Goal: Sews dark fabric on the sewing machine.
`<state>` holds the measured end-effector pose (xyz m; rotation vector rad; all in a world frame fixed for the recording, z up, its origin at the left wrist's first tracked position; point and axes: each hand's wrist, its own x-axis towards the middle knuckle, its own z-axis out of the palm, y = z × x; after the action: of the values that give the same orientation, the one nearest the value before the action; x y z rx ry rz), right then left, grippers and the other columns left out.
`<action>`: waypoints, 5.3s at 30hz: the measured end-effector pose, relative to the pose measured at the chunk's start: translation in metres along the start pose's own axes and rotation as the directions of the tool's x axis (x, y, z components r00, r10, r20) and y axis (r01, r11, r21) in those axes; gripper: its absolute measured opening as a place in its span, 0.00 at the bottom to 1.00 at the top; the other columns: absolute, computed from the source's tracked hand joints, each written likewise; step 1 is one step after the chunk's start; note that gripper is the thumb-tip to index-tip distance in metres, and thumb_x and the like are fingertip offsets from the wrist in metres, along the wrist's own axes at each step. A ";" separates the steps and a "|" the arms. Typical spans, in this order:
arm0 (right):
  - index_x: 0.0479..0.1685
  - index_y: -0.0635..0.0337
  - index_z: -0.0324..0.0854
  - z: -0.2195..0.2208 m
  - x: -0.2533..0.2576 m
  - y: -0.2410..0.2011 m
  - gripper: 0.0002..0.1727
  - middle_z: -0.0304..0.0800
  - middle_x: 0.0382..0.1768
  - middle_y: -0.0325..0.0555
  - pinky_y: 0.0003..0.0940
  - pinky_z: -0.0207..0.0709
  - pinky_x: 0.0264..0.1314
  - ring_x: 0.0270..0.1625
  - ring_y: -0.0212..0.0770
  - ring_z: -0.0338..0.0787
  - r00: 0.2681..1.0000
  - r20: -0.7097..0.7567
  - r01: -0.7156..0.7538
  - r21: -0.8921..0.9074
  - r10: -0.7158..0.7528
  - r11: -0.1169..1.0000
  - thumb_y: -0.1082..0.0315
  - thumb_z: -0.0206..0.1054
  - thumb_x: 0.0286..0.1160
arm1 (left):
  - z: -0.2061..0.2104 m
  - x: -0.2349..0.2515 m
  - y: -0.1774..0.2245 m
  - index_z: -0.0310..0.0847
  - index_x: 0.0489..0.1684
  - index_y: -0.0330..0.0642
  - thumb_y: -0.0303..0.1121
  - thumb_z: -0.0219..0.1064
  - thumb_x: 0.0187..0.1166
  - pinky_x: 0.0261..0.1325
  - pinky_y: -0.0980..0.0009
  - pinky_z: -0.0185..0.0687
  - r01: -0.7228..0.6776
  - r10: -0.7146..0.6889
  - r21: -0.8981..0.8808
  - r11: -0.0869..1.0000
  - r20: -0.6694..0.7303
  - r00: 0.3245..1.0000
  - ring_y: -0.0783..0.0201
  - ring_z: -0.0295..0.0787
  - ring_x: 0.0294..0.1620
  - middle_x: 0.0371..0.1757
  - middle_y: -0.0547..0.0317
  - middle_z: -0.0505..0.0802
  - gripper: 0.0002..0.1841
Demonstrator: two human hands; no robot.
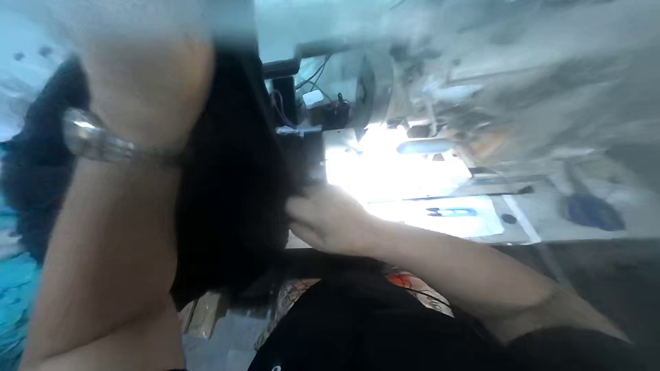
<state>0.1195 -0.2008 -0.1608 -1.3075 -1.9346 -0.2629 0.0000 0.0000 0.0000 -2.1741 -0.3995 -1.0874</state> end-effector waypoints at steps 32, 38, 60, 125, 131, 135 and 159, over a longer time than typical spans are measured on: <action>0.53 0.51 0.91 -0.004 -0.175 0.047 0.23 0.91 0.51 0.54 0.58 0.85 0.54 0.52 0.54 0.93 0.628 0.449 -0.605 -0.233 0.636 0.762 0.43 0.61 0.84 | 0.036 -0.134 0.147 0.92 0.55 0.50 0.35 0.64 0.85 0.52 0.49 0.87 0.084 0.425 -0.470 0.879 0.850 0.311 0.50 0.93 0.49 0.46 0.52 0.94 0.11; 0.47 0.59 0.88 0.032 -0.140 0.025 0.24 0.90 0.41 0.50 0.43 0.89 0.41 0.41 0.47 0.92 0.864 -0.108 -0.504 -0.164 0.492 0.848 0.45 0.74 0.72 | 0.013 -0.131 0.161 0.87 0.67 0.53 0.29 0.67 0.79 0.34 0.56 0.87 0.064 0.431 -0.600 0.798 0.641 0.636 0.55 0.91 0.33 0.36 0.55 0.90 0.19; 0.46 0.60 0.93 0.024 -0.134 0.059 0.09 0.97 0.41 0.45 0.32 0.91 0.49 0.42 0.37 0.96 0.801 -0.416 -0.482 -0.022 0.431 0.876 0.74 0.67 0.75 | 0.001 -0.127 0.180 0.92 0.50 0.44 0.29 0.72 0.74 0.31 0.57 0.87 0.089 0.249 -0.574 0.814 0.484 0.839 0.54 0.92 0.32 0.32 0.54 0.91 0.10; 0.56 0.59 0.92 -0.019 -0.133 0.067 0.15 0.97 0.44 0.52 0.51 0.88 0.56 0.49 0.51 0.97 0.637 -0.102 -0.767 -0.181 0.764 0.615 0.64 0.60 0.86 | 0.119 -0.111 0.228 0.92 0.48 0.42 0.27 0.64 0.82 0.76 0.50 0.74 0.030 0.294 -0.696 0.718 0.342 0.893 0.52 0.88 0.62 0.52 0.52 0.93 0.09; 0.63 0.53 0.91 -0.021 -0.132 0.063 0.17 0.97 0.50 0.50 0.50 0.87 0.59 0.53 0.51 0.96 0.653 -0.064 -0.745 -0.232 0.755 0.625 0.66 0.59 0.87 | 0.116 -0.117 0.217 0.94 0.52 0.51 0.26 0.63 0.82 0.70 0.53 0.80 0.078 0.310 -0.719 0.690 0.392 0.867 0.55 0.88 0.61 0.55 0.55 0.92 0.13; 0.60 0.55 0.91 -0.020 -0.126 0.068 0.16 0.97 0.46 0.52 0.54 0.88 0.56 0.51 0.54 0.96 0.656 -0.066 -0.738 -0.262 0.752 0.622 0.66 0.59 0.87 | 0.134 -0.107 0.214 0.93 0.56 0.48 0.26 0.61 0.84 0.72 0.57 0.81 0.182 0.280 -0.741 0.646 0.452 0.847 0.55 0.87 0.65 0.60 0.54 0.92 0.14; 0.43 0.50 0.93 -0.048 -0.158 0.044 0.11 0.93 0.55 0.48 0.46 0.88 0.54 0.54 0.49 0.93 0.890 0.200 -0.357 -0.256 0.410 0.899 0.67 0.63 0.83 | -0.011 -0.118 0.212 0.80 0.15 0.46 0.55 0.57 0.88 0.80 0.51 0.68 -0.006 0.671 -0.978 0.207 0.138 0.728 0.57 0.88 0.52 0.35 0.57 0.90 0.29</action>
<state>0.2081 -0.3184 -0.2481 -1.9153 -1.8296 -0.1085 0.0349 -0.1601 -0.1794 -3.4165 0.8376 -0.2715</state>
